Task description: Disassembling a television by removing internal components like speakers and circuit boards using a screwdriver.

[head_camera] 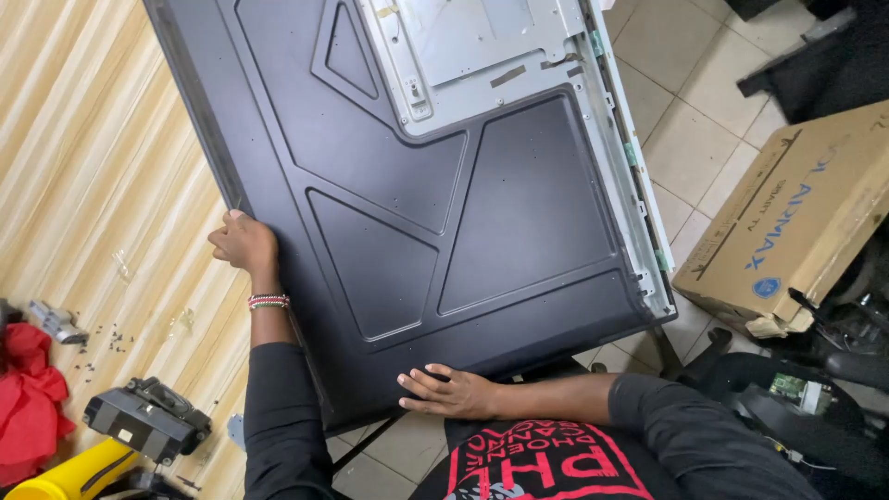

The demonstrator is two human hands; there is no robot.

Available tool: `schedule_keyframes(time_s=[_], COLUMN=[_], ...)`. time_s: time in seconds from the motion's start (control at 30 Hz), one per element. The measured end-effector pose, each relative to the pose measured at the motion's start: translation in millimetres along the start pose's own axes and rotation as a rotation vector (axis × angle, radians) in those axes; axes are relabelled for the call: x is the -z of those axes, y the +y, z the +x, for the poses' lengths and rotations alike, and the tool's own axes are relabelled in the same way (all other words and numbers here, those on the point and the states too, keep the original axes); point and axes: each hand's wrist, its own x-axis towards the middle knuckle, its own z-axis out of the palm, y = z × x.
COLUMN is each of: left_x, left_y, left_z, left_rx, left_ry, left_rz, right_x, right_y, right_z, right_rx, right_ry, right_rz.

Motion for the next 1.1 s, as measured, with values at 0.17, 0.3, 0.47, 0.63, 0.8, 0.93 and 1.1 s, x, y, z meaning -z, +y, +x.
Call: schedule_keyframes(time_s=[0.17, 0.3, 0.47, 0.63, 0.8, 0.93, 1.1], left_x=[-1.4, 56.3, 147.9, 98.0, -36.1, -81.4, -66.3], left_y=[-4.5, 13.2, -41.2, -155.1, -150.6, -62.9, -11.8], left_z=[0.7, -57.9, -265.9, -465.7, -565.4, -535.8, -544.7], left_rx=[-0.066, -0.02, 0.195, 0.821, 1.192, 1.119, 0.886], left_ry=[-0.004, -0.258, 0.048, 0.659, 0.34, 0.26, -0.216], left_rz=[0.007, -0.21, -0.769, -1.025, -1.394, -1.568, -1.661], right_x=[-0.5, -3.9, -12.9, -17.1, -25.4, -15.6, 108.9], right_y=[0.9, 2.0, -1.3, -0.4, 4.6, 51.5, 182.8], right_z=[2.4, 0.1, -1.3, -6.6, 0.8, -5.2, -92.9], right_rx=[0.002, 0.01, 0.025, 0.162, 0.179, 0.414, 0.18], right_ry=[0.011, -0.001, 0.011, -0.05, 0.214, 0.123, -0.061], right_rz=[0.005, 0.021, 0.023, 0.04, 0.116, 0.16, 0.615])
